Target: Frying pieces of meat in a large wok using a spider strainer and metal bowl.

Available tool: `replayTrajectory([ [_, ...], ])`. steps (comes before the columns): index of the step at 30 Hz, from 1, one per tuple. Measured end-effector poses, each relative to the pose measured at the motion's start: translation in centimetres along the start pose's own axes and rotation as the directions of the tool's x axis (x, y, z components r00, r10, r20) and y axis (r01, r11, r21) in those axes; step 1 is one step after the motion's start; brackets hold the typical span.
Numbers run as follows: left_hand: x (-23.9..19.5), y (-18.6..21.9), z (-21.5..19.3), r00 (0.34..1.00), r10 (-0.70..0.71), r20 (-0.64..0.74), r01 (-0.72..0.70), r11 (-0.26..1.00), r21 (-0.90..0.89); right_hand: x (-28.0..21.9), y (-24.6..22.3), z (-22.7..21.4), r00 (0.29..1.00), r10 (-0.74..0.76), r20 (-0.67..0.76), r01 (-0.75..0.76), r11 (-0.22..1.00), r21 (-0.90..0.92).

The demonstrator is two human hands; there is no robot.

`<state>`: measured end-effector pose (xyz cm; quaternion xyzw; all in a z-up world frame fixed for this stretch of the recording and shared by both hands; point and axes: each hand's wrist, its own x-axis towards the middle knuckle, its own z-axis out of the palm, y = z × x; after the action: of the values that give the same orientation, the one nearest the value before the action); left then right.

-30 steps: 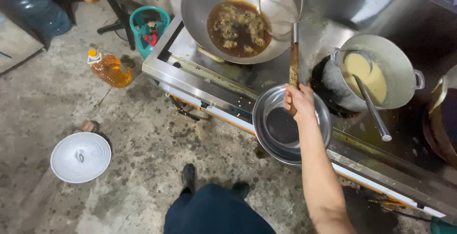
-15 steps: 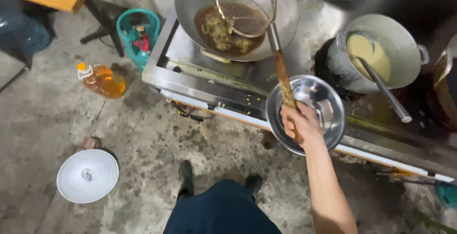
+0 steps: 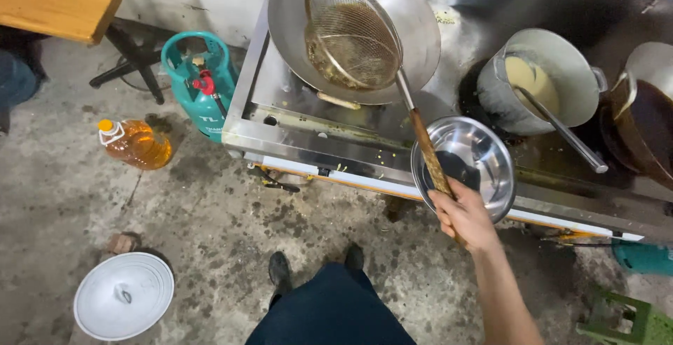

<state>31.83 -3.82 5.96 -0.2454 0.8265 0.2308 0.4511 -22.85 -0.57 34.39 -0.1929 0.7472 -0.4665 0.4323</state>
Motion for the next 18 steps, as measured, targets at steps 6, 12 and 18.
replayTrajectory([
  [6, 21.5, -2.2, -11.9, 0.872, 0.009, -0.49, -0.2, 0.919, -0.339, 2.9, 1.8, 1.4, 0.996, -0.078, -0.04, 0.079, 0.997, 0.018],
  [12, 44.5, 1.2, -21.5, 0.697, -0.318, -0.643, -0.565, 0.31, -0.765, 2.9, 1.6, 0.0, 0.997, -0.075, -0.01, 0.075, 0.996, 0.04],
  [18, 41.0, 6.3, -27.6, 0.874, -0.324, -0.363, -0.484, -0.503, -0.716, -1.6, -0.9, -2.5, 0.991, -0.102, -0.089, 0.094, 0.991, -0.09],
])
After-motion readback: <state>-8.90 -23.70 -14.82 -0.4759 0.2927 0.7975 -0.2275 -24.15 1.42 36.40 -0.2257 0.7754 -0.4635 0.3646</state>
